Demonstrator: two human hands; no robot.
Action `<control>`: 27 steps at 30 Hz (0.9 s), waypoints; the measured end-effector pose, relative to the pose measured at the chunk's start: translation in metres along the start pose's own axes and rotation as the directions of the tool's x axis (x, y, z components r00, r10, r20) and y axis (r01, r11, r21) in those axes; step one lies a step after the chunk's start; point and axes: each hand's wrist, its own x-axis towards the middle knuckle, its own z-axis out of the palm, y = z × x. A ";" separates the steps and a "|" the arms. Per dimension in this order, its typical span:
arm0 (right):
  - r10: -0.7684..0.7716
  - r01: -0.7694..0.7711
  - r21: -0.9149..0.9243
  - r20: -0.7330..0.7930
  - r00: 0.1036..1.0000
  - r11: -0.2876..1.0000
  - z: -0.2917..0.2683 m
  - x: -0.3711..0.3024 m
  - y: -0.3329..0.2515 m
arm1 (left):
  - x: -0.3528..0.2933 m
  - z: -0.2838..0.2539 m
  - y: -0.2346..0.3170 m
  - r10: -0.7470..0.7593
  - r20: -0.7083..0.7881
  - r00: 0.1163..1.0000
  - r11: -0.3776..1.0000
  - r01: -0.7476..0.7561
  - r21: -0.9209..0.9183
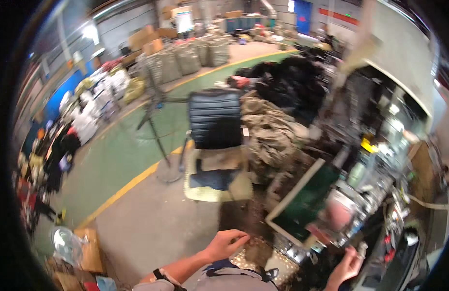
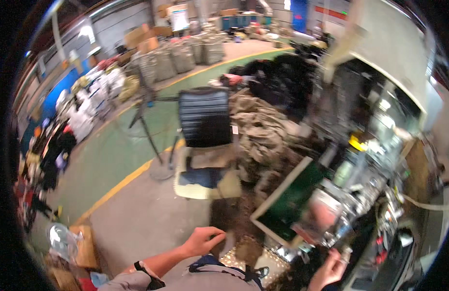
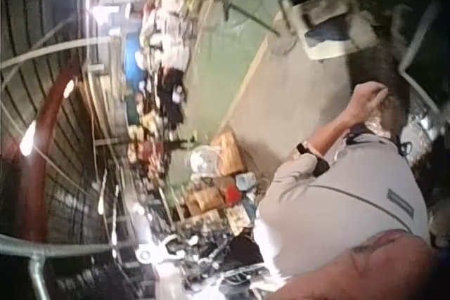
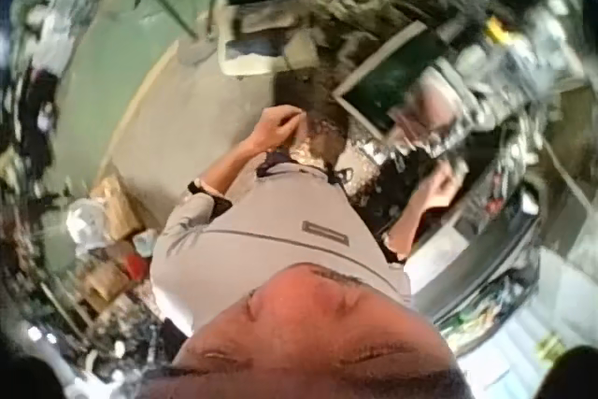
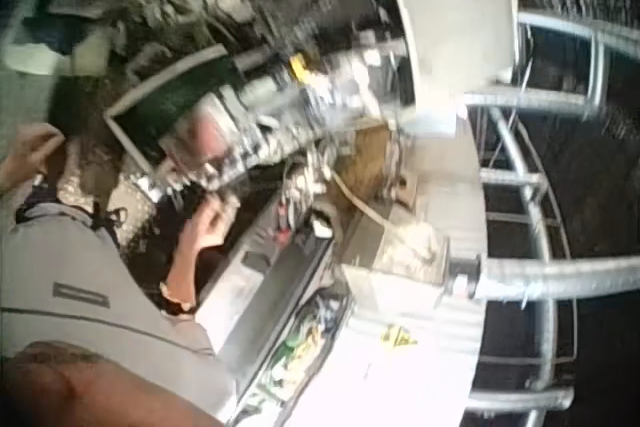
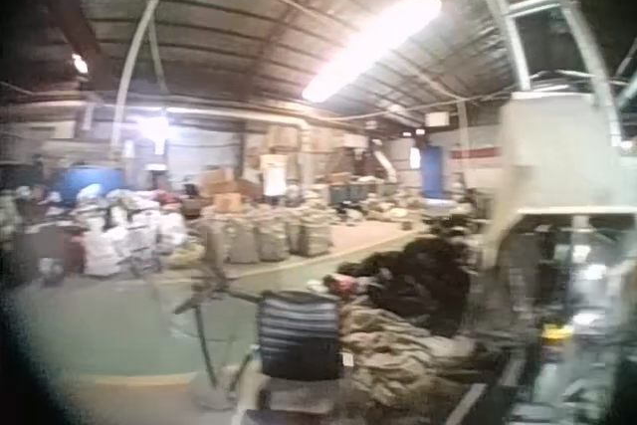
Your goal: Operating a shoe lasting machine to shape the upper of a leather dress shoe over a last.
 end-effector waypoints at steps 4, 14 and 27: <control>-0.227 0.196 0.132 0.750 0.621 0.972 0.218 -0.127 -0.080 | -0.048 -0.167 0.025 0.307 -0.567 0.764 0.941 -0.332 0.062; -0.188 0.159 0.208 0.973 -0.134 0.965 0.479 -0.363 -0.143 | -0.196 -0.434 0.061 0.782 -0.583 0.222 0.623 -0.251 0.741; -0.319 0.093 0.480 0.702 -0.637 0.872 0.904 -0.726 -0.304 | -0.117 -0.813 -0.121 0.584 -0.590 0.558 0.811 -0.419 0.407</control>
